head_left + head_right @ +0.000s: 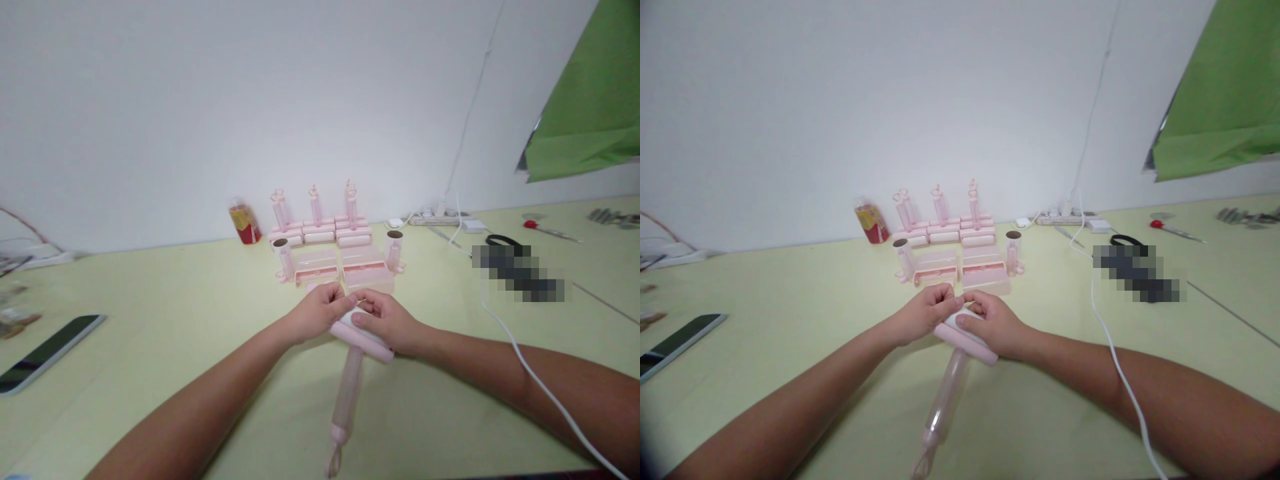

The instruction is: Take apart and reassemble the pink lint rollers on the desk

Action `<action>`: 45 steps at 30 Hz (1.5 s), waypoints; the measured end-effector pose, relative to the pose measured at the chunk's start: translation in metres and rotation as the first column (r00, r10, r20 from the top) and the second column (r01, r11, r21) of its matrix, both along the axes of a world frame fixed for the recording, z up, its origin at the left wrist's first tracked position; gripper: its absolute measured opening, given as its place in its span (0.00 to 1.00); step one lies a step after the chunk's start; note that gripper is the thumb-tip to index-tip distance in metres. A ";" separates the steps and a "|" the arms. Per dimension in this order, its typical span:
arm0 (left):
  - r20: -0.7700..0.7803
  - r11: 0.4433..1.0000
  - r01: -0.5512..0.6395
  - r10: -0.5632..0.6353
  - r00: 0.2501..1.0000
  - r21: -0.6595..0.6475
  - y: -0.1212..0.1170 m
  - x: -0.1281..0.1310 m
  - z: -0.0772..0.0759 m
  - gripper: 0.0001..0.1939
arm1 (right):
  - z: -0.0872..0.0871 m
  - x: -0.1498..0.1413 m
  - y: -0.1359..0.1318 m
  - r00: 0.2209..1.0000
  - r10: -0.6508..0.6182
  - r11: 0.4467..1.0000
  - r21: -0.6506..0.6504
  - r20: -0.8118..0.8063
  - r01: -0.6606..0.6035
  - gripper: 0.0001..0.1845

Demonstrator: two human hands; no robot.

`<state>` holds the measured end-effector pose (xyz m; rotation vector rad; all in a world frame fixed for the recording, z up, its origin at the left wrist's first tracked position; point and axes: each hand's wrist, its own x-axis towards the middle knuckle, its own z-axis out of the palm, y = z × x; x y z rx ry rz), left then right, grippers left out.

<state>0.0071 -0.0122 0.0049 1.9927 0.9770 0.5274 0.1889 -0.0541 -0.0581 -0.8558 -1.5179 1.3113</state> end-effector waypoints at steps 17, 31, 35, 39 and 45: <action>0.091 0.968 -0.204 0.218 0.972 -0.145 -0.026 -0.021 -0.022 0.25 | 0.024 -0.006 -0.019 0.941 -0.137 0.967 0.247 0.311 0.059 0.16; 0.064 0.962 -0.175 0.192 0.979 -0.208 -0.039 -0.019 -0.017 0.20 | 0.021 -0.009 -0.019 0.922 -0.209 0.967 0.212 0.327 0.144 0.15; 0.071 0.969 -0.147 0.164 0.984 -0.198 -0.036 -0.022 -0.021 0.18 | 0.022 -0.005 -0.018 0.915 -0.188 0.967 0.230 0.356 0.109 0.17; 0.005 0.980 -0.175 0.177 0.984 -0.090 -0.030 -0.028 -0.023 0.18 | 0.021 0.000 -0.013 0.915 -0.176 0.963 0.258 0.364 0.083 0.21; -0.135 0.976 -0.189 0.202 0.970 0.106 -0.028 -0.034 -0.021 0.22 | 0.012 0.008 -0.001 0.931 -0.179 0.959 0.268 0.317 0.093 0.24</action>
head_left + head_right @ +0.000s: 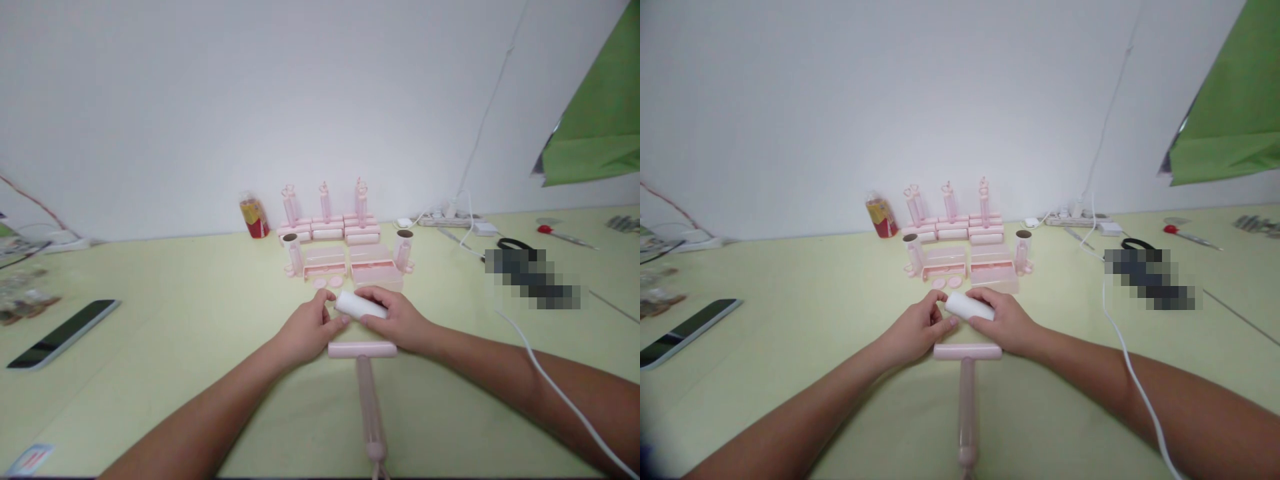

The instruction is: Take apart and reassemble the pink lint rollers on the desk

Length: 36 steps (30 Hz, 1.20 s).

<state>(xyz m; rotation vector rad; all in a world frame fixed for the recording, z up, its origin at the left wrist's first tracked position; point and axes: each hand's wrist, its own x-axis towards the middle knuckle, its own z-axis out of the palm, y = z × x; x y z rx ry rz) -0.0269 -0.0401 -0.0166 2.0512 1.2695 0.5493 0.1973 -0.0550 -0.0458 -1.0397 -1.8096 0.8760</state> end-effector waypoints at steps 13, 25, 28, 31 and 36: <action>0.257 0.998 0.011 -0.028 0.966 0.068 0.012 -0.002 -0.002 0.19 | -0.010 0.008 0.008 0.997 0.065 0.998 -0.009 -0.042 -0.065 0.24; 0.330 0.999 0.042 -0.029 0.943 -0.033 0.014 -0.002 -0.001 0.19 | -0.006 0.008 0.009 0.987 0.096 0.993 -0.059 -0.127 -0.104 0.23; 0.359 0.993 0.070 -0.032 0.933 -0.094 0.015 -0.003 -0.003 0.20 | -0.006 0.009 0.009 0.985 0.111 0.991 -0.059 -0.132 -0.120 0.23; 0.392 0.979 0.114 -0.040 0.919 -0.169 0.018 -0.003 -0.008 0.20 | -0.009 0.010 0.010 0.980 0.132 0.988 -0.063 -0.151 -0.143 0.23; 0.518 0.963 0.130 0.012 0.855 -0.237 0.023 0.000 -0.013 0.20 | -0.017 0.011 0.016 0.962 0.121 0.988 -0.065 -0.246 -0.141 0.21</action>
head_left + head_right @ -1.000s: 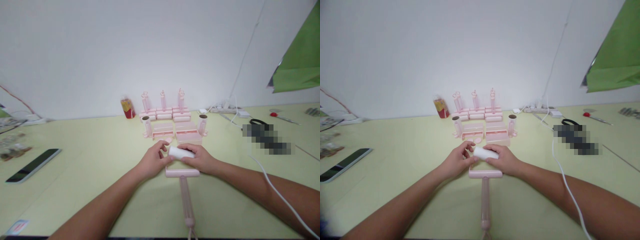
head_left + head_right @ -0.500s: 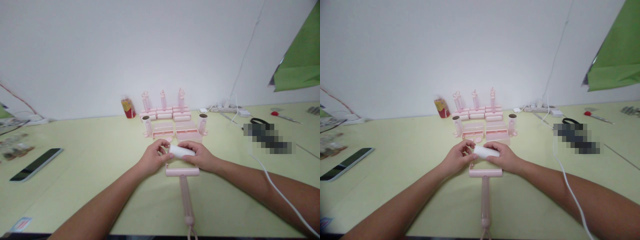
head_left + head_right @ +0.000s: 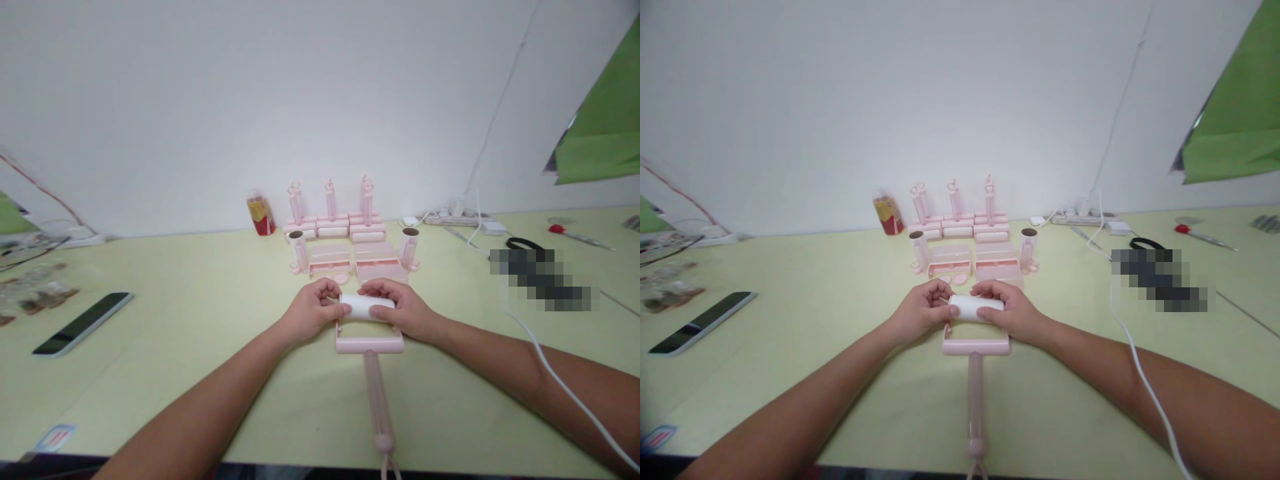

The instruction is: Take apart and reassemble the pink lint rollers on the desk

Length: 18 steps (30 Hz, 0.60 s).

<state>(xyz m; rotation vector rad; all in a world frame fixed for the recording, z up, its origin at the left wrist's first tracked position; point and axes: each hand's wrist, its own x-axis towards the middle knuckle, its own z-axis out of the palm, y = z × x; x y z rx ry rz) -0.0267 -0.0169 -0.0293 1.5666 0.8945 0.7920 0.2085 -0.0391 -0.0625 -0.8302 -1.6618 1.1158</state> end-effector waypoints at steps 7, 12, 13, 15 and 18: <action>0.127 0.993 -0.092 0.101 0.987 -0.075 0.014 -0.008 0.002 0.20 | 0.003 -0.001 0.006 0.918 0.000 0.928 -0.341 -0.395 -0.147 0.18; 0.144 0.990 -0.086 0.101 0.984 -0.109 0.019 -0.013 0.000 0.19 | 0.006 0.000 0.007 0.919 0.024 0.885 -0.420 -0.393 -0.202 0.21; 0.142 0.989 -0.087 0.104 0.984 -0.117 0.019 -0.013 0.000 0.19 | 0.006 0.000 0.007 0.922 0.013 0.883 -0.429 -0.387 -0.192 0.21; 0.133 0.987 -0.092 0.109 0.985 -0.131 0.018 -0.013 0.000 0.20 | 0.006 0.000 0.007 0.926 -0.005 0.882 -0.438 -0.377 -0.173 0.21; 0.129 0.987 -0.082 0.100 0.987 -0.136 0.018 -0.013 0.000 0.20 | 0.005 0.001 0.008 0.929 -0.001 0.880 -0.441 -0.370 -0.175 0.22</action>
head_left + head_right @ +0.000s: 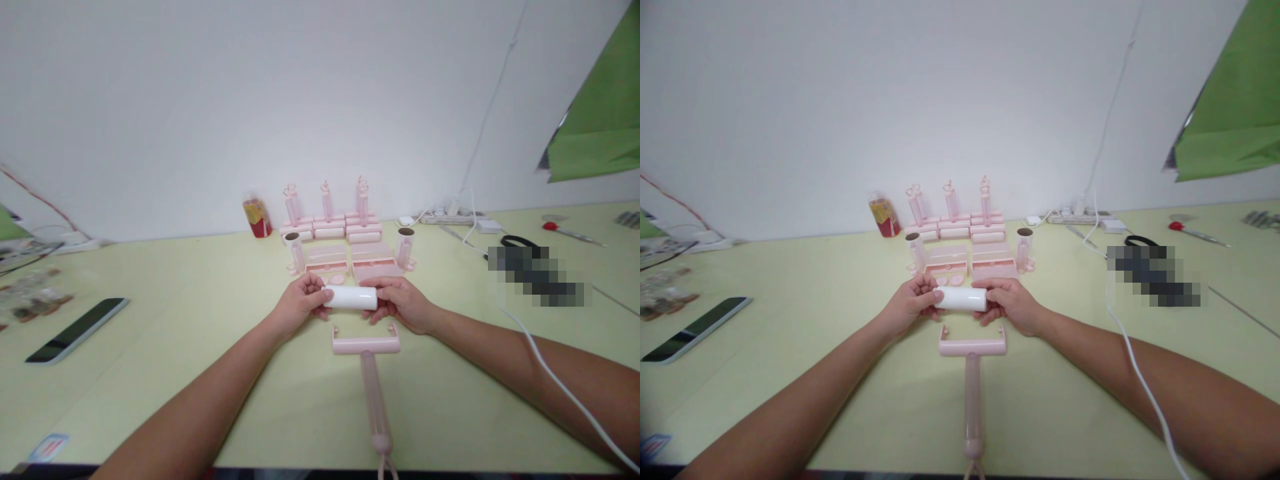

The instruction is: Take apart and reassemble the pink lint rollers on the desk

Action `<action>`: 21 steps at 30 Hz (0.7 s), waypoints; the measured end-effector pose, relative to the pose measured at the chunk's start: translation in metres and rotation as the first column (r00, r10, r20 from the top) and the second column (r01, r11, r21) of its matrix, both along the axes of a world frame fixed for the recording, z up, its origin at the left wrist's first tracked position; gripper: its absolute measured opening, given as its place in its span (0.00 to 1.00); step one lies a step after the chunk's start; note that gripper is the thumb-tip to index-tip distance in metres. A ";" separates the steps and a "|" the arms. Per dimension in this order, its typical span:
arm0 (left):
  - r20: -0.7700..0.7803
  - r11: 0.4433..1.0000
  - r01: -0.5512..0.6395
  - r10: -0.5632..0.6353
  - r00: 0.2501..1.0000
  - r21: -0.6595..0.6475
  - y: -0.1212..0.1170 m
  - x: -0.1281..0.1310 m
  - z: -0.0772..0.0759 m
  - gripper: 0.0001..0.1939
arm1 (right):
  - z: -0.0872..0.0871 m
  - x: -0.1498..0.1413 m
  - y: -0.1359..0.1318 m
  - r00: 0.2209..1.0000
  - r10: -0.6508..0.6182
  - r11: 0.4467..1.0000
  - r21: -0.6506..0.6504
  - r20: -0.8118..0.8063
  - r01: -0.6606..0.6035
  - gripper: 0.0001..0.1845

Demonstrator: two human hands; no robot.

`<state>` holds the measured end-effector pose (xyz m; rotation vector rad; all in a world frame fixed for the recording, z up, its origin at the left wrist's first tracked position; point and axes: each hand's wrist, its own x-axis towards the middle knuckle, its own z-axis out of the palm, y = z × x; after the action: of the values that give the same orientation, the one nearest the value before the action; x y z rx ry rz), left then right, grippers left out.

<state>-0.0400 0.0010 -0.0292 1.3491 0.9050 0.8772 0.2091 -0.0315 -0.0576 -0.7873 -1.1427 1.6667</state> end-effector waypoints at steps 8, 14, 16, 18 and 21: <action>-0.014 1.000 0.029 -0.029 0.999 0.001 0.001 -0.002 0.000 0.21 | 0.000 0.000 -0.002 0.998 0.016 0.996 0.082 0.054 -0.020 0.21; -0.048 0.999 0.048 -0.048 0.998 0.000 -0.001 -0.001 0.001 0.20 | 0.002 -0.003 -0.003 0.988 -0.124 0.986 0.122 0.091 0.113 0.13; -0.076 0.999 0.041 -0.042 0.996 -0.013 -0.002 0.002 -0.001 0.20 | 0.001 -0.005 -0.002 0.981 -0.163 0.981 0.121 0.109 0.150 0.11; -0.111 1.000 0.023 -0.024 0.994 -0.018 -0.005 0.006 -0.003 0.21 | 0.001 -0.009 -0.002 0.969 -0.200 0.977 0.097 0.145 0.188 0.09; -0.164 1.000 -0.022 0.024 0.986 0.016 -0.009 0.011 -0.006 0.20 | 0.003 -0.014 -0.003 0.938 -0.282 0.958 0.110 0.200 0.264 0.07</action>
<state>-0.0287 -0.0076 -0.0348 1.4415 1.0446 0.7993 0.1956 -0.0345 -0.0549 -1.0428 -1.1801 1.3200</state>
